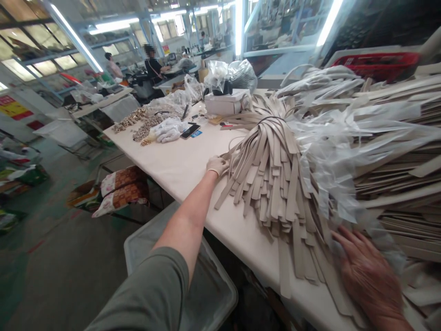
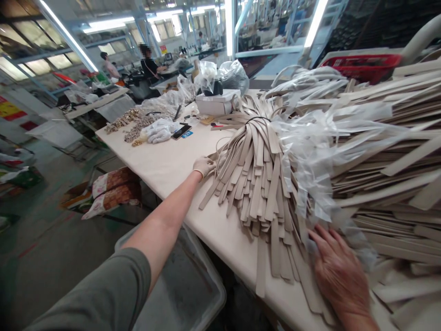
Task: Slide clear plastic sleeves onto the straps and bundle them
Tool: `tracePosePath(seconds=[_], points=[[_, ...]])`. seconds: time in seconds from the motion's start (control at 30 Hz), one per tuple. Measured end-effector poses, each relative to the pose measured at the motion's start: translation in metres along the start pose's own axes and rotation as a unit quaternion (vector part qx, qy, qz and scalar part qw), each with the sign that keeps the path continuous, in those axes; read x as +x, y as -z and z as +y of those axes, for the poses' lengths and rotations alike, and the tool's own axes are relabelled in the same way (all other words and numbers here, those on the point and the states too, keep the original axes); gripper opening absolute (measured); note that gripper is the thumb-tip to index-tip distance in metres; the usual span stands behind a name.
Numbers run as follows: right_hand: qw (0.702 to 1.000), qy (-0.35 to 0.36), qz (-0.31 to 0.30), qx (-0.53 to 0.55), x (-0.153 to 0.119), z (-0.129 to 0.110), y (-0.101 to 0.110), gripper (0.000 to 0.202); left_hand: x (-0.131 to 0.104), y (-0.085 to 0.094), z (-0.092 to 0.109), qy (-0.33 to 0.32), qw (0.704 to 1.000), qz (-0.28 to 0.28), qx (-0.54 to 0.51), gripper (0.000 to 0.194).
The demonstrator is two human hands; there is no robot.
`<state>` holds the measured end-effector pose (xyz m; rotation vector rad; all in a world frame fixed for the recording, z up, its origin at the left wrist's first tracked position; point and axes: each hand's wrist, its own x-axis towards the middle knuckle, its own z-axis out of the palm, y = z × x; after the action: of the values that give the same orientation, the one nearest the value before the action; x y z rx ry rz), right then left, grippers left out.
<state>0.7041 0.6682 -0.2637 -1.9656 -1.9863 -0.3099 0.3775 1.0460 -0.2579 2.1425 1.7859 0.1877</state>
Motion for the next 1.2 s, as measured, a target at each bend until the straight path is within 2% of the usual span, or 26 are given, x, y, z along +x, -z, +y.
tracePosePath(seconds=[0.07, 0.13, 0.2, 0.23, 0.3, 0.33, 0.37, 0.43, 0.53, 0.67, 0.8, 0.87, 0.9, 0.97, 1.03, 1.07, 1.13, 1.17, 1.2], points=[[1.0, 0.005, 0.004, -0.006, 0.0, 0.001, 0.0, 0.043, -0.002, -0.002, 0.003, 0.015, 1.0, -0.001, -0.002, 0.023], [1.0, 0.009, 0.005, -0.005, -0.001, 0.002, -0.001, 0.043, -0.009, -0.005, 0.008, 0.024, 0.999, 0.022, -0.02, 0.015], [1.0, 0.013, 0.007, -0.004, -0.001, 0.004, -0.003, 0.044, -0.02, -0.009, 0.012, 0.048, 0.987, 0.066, -0.138, 0.004], [1.0, 0.015, 0.011, -0.005, -0.001, 0.005, -0.004, 0.044, -0.026, -0.011, 0.014, 0.072, 0.962, 0.094, -0.245, 0.006], [1.0, 0.023, 0.016, -0.01, -0.001, 0.007, -0.005, 0.045, -0.04, -0.01, 0.014, 0.128, 0.867, 0.148, -0.458, 0.015], [0.999, 0.027, 0.019, -0.012, -0.001, 0.008, -0.005, 0.046, -0.046, -0.008, 0.013, 0.155, 0.817, 0.168, -0.53, 0.016], [0.999, 0.031, 0.022, -0.014, -0.001, 0.008, -0.006, 0.046, -0.053, -0.004, 0.01, 0.178, 0.775, 0.188, -0.576, 0.016], [0.999, 0.038, 0.021, -0.015, -0.001, 0.01, -0.006, 0.048, -0.067, 0.006, 0.001, 0.215, 0.718, 0.22, -0.624, 0.019], [0.999, 0.033, 0.014, -0.016, -0.001, 0.013, -0.008, 0.05, -0.094, 0.025, -0.022, 0.258, 0.615, 0.249, -0.702, 0.028], [1.0, 0.015, -0.004, -0.021, -0.001, 0.017, -0.011, 0.054, -0.152, 0.051, -0.076, 0.29, 0.49, 0.28, -0.773, 0.033], [0.999, 0.004, -0.028, -0.02, 0.0, 0.025, -0.015, 0.054, -0.226, 0.076, -0.15, 0.298, 0.388, 0.33, -0.807, 0.036], [0.999, -0.002, -0.039, -0.022, 0.0, 0.032, -0.016, 0.051, -0.26, 0.088, -0.179, 0.297, 0.337, 0.348, -0.822, 0.037], [0.999, -0.003, -0.043, -0.022, 0.001, 0.037, -0.016, 0.051, -0.274, 0.092, -0.189, 0.293, 0.322, 0.35, -0.83, 0.037], [0.999, -0.005, -0.045, -0.023, 0.003, 0.045, -0.016, 0.053, -0.296, 0.095, -0.198, 0.277, 0.324, 0.343, -0.837, 0.037], [0.999, -0.007, -0.044, -0.021, 0.007, 0.049, -0.015, 0.058, -0.316, 0.091, -0.195, 0.272, 0.353, 0.346, -0.826, 0.035], [0.999, -0.01, -0.045, -0.02, 0.009, 0.048, -0.015, 0.06, -0.329, 0.085, -0.19, 0.281, 0.384, 0.356, -0.804, 0.033], [0.998, -0.015, -0.051, -0.017, 0.011, 0.04, -0.012, 0.061, -0.366, 0.066, -0.177, 0.314, 0.466, 0.374, -0.738, 0.021], [0.998, -0.014, -0.058, -0.014, 0.011, 0.034, -0.011, 0.061, -0.391, 0.055, -0.17, 0.333, 0.524, 0.378, -0.687, 0.014], [0.998, -0.013, -0.063, -0.011, 0.01, 0.028, -0.009, 0.059, -0.419, 0.042, -0.163, 0.34, 0.562, 0.372, -0.656, 0.013]])
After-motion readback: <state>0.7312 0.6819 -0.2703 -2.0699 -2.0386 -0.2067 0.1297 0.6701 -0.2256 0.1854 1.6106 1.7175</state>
